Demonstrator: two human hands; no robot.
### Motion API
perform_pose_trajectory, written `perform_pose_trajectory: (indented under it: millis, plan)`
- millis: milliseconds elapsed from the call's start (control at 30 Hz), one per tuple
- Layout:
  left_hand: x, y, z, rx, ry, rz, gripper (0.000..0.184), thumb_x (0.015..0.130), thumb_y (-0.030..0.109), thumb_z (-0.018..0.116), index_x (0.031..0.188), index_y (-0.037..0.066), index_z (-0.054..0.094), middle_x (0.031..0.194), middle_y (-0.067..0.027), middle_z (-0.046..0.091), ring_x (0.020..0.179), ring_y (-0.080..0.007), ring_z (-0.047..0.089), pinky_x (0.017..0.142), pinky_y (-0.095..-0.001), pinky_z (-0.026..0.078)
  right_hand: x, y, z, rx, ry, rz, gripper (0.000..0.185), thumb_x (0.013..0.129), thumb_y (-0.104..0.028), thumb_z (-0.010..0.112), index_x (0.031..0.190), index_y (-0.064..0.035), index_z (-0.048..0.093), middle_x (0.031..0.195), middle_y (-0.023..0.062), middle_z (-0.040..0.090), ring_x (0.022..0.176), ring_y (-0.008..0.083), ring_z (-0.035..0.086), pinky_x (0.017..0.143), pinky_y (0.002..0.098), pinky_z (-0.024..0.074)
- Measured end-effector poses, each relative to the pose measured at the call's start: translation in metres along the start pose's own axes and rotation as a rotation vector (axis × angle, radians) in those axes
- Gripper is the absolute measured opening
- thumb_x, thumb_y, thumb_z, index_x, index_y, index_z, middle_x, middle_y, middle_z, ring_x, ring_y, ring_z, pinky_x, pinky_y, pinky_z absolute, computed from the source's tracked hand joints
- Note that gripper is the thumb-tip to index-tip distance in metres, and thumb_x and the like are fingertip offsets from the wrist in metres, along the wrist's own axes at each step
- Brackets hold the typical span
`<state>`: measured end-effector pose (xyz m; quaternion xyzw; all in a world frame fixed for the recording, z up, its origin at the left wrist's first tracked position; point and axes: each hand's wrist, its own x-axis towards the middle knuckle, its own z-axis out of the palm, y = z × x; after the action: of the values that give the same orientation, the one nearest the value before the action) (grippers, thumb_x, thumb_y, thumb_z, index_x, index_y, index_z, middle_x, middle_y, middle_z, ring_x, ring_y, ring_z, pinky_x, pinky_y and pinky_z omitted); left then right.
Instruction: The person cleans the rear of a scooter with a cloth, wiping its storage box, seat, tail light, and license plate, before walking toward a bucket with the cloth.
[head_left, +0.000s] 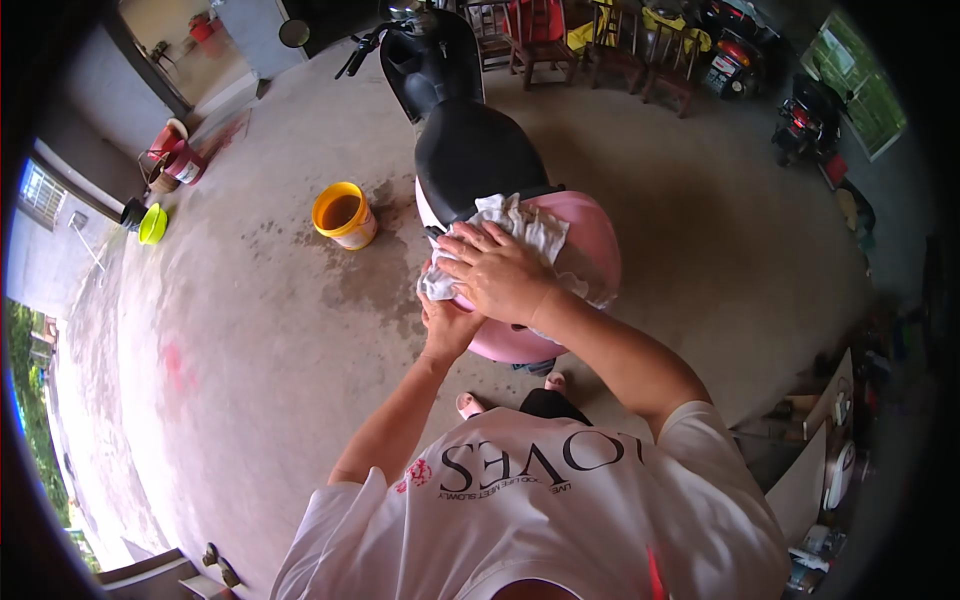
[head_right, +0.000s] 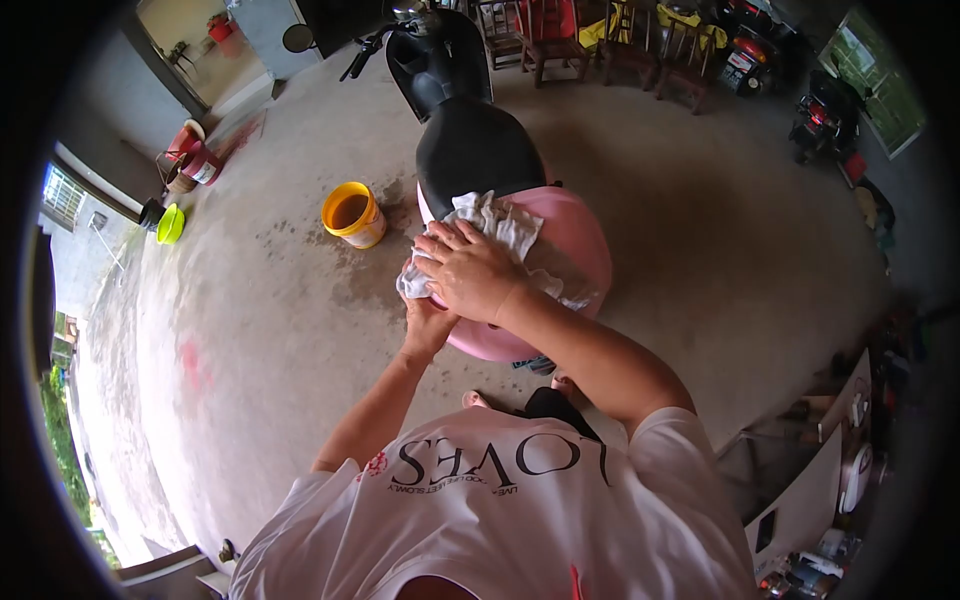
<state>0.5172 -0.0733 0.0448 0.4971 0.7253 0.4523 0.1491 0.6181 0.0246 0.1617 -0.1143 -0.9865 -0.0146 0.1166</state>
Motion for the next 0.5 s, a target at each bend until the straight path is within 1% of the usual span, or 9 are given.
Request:
perform_pose_trajectory:
  millis: [33, 67, 100, 167, 200, 267, 367, 433, 500]
  plan:
    - [-0.001, 0.003, 0.001, -0.123, 0.03, -0.029, 0.108, 0.063, 0.054, 0.078, 0.143, 0.013, 0.021, 0.148, -0.0133, 0.013, 0.136, -0.0321, 0.018, 0.11, -0.0427, 0.018, -0.002, 0.008, 0.0, 0.025, 0.036, -0.059, 0.041, 0.087, -0.035, 0.051, 0.122, -0.0152, 0.058, 0.137, 0.0051, 0.047, 0.13, 0.0239, 0.037, 0.11, 0.0443, 0.0205]
    - [-0.002, -0.009, 0.008, -0.126, 0.077, -0.067, 0.116, 0.06, 0.058, 0.079, 0.144, 0.011, 0.015, 0.144, -0.0157, 0.016, 0.135, -0.0335, 0.02, 0.109, -0.0451, 0.021, -0.003, 0.015, -0.001, 0.048, 0.073, -0.125, 0.04, 0.087, -0.036, 0.052, 0.12, -0.0148, 0.06, 0.135, 0.006, 0.049, 0.129, 0.0246, 0.039, 0.109, 0.0451, 0.022]
    - [-0.002, -0.002, 0.006, -0.13, 0.091, -0.071, 0.116, 0.06, 0.058, 0.079, 0.144, 0.011, 0.015, 0.144, -0.0157, 0.016, 0.135, -0.0335, 0.02, 0.109, -0.0451, 0.021, -0.006, 0.023, -0.006, 0.04, 0.099, -0.097, 0.039, 0.088, -0.036, 0.051, 0.12, -0.0156, 0.06, 0.134, 0.006, 0.05, 0.127, 0.0249, 0.041, 0.108, 0.045, 0.0239]
    - [-0.002, 0.017, -0.001, -0.145, 0.097, -0.234, 0.125, 0.056, 0.061, 0.08, 0.145, 0.01, 0.008, 0.141, -0.0176, 0.018, 0.134, -0.0344, 0.021, 0.107, -0.048, 0.023, -0.02, 0.049, -0.015, -0.004, 0.137, 0.021, 0.038, 0.091, -0.039, 0.049, 0.12, -0.017, 0.06, 0.133, 0.0064, 0.051, 0.125, 0.0258, 0.043, 0.106, 0.0448, 0.027]
    - [-0.001, 0.016, 0.0, -0.139, 0.086, -0.228, 0.132, 0.053, 0.062, 0.081, 0.144, 0.009, 0.002, 0.139, -0.0201, 0.018, 0.132, -0.0358, 0.022, 0.107, -0.0499, 0.024, -0.03, 0.063, -0.027, -0.033, 0.136, 0.104, 0.038, 0.091, -0.038, 0.048, 0.12, -0.0151, 0.059, 0.132, 0.0072, 0.051, 0.125, 0.0264, 0.043, 0.105, 0.0447, 0.0287]
    - [-0.003, 0.011, 0.004, -0.167, 0.135, -0.198, 0.132, 0.053, 0.061, 0.081, 0.144, 0.008, 0.001, 0.139, -0.0207, 0.018, 0.132, -0.0363, 0.022, 0.107, -0.0498, 0.024, -0.054, 0.108, -0.01, 0.033, 0.225, 0.214, 0.045, 0.093, -0.036, 0.046, 0.128, -0.008, 0.051, 0.135, 0.0151, 0.046, 0.126, 0.0315, 0.04, 0.104, 0.0458, 0.0296]
    - [-0.004, 0.006, 0.009, -0.197, 0.187, -0.131, 0.133, 0.053, 0.058, 0.083, 0.144, 0.006, 0.001, 0.138, -0.0228, 0.018, 0.129, -0.0377, 0.024, 0.108, -0.0493, 0.025, -0.064, 0.115, -0.011, 0.207, 0.164, 0.28, 0.049, 0.095, -0.038, 0.043, 0.133, -0.0071, 0.045, 0.139, 0.0177, 0.04, 0.129, 0.0326, 0.036, 0.106, 0.0453, 0.0275]
    - [-0.001, 0.008, 0.003, -0.218, 0.118, -0.143, 0.133, 0.053, 0.057, 0.083, 0.144, 0.004, 0.002, 0.138, -0.0232, 0.02, 0.128, -0.0371, 0.025, 0.108, -0.0483, 0.025, -0.047, 0.106, -0.014, 0.097, 0.102, 0.218, 0.05, 0.096, -0.039, 0.04, 0.136, -0.009, 0.041, 0.143, 0.0164, 0.035, 0.132, 0.0324, 0.032, 0.108, 0.0465, 0.025]
    - [-0.001, 0.008, 0.004, -0.214, 0.145, -0.124, 0.13, 0.054, 0.057, 0.083, 0.144, 0.003, 0.005, 0.138, -0.023, 0.022, 0.127, -0.0369, 0.026, 0.108, -0.0478, 0.025, -0.018, 0.082, -0.013, 0.063, -0.058, 0.005, 0.05, 0.096, -0.041, 0.037, 0.137, -0.0119, 0.042, 0.145, 0.0139, 0.034, 0.133, 0.0324, 0.031, 0.11, 0.0482, 0.0204]
